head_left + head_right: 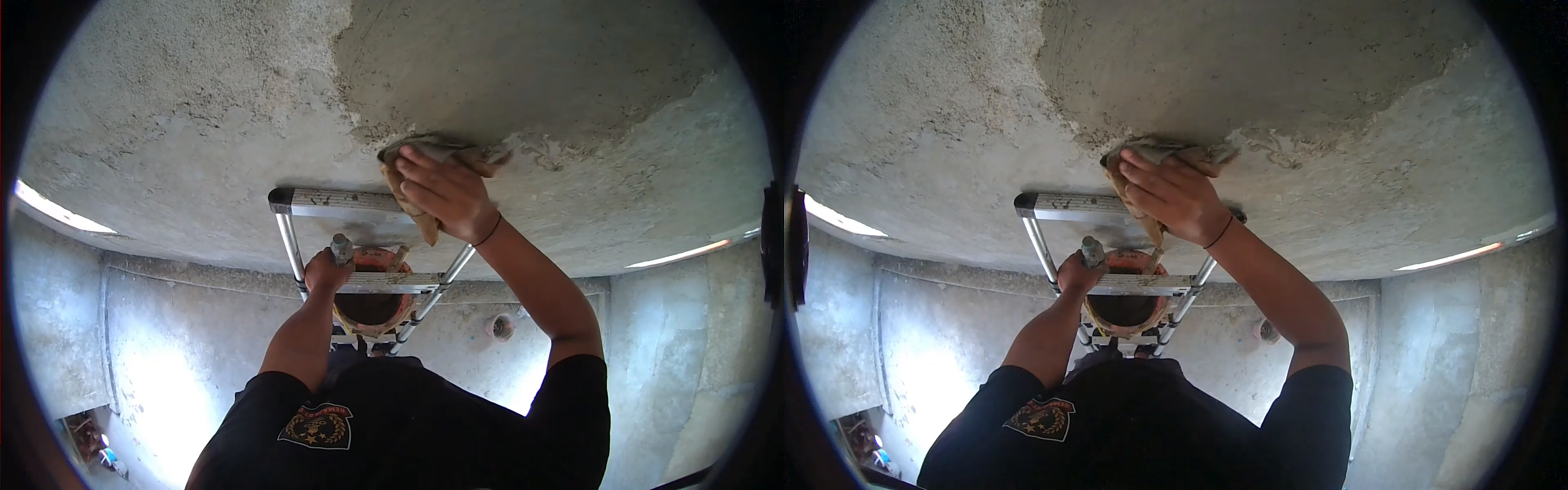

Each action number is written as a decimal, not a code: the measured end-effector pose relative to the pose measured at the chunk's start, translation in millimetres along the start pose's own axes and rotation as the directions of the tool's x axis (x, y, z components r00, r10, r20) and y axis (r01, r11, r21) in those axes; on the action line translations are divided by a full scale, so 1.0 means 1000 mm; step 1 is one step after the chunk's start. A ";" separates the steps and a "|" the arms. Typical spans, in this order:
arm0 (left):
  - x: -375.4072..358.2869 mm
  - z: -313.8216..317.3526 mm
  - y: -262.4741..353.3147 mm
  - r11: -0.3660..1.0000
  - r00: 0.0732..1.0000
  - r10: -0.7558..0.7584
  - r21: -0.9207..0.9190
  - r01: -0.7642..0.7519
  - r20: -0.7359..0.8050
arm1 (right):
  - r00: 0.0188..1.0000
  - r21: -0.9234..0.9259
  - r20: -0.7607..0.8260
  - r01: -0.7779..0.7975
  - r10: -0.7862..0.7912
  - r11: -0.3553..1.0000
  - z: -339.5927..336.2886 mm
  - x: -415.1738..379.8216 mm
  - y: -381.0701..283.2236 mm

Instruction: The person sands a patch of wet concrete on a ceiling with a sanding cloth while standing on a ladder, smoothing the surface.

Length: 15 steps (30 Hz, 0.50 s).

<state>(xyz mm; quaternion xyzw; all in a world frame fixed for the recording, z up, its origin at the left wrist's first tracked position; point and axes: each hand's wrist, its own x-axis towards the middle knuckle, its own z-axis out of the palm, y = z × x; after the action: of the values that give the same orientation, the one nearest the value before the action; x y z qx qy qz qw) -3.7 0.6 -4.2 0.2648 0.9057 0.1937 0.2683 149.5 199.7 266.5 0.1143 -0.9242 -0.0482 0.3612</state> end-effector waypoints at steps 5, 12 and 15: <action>0.003 0.001 0.000 1.000 0.999 0.005 -0.001 -0.005 -0.040 | 0.993 -0.015 -0.116 0.015 -0.017 1.000 -0.020 0.004 0.005; 0.003 0.003 -0.004 1.000 1.000 0.019 -0.003 -0.019 -0.007 | 0.996 0.073 -0.088 -0.026 0.033 0.997 0.019 -0.005 0.002; 0.002 0.004 -0.003 1.000 0.998 0.013 0.013 -0.012 -0.061 | 0.998 0.117 0.031 -0.053 0.050 0.992 0.005 -0.016 -0.013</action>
<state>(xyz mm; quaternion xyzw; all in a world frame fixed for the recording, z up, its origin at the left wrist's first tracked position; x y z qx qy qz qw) -3.6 0.0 -9.4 0.2664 0.9130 0.1975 0.2376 159.5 191.5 250.2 0.1107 -0.9330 0.0141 0.3421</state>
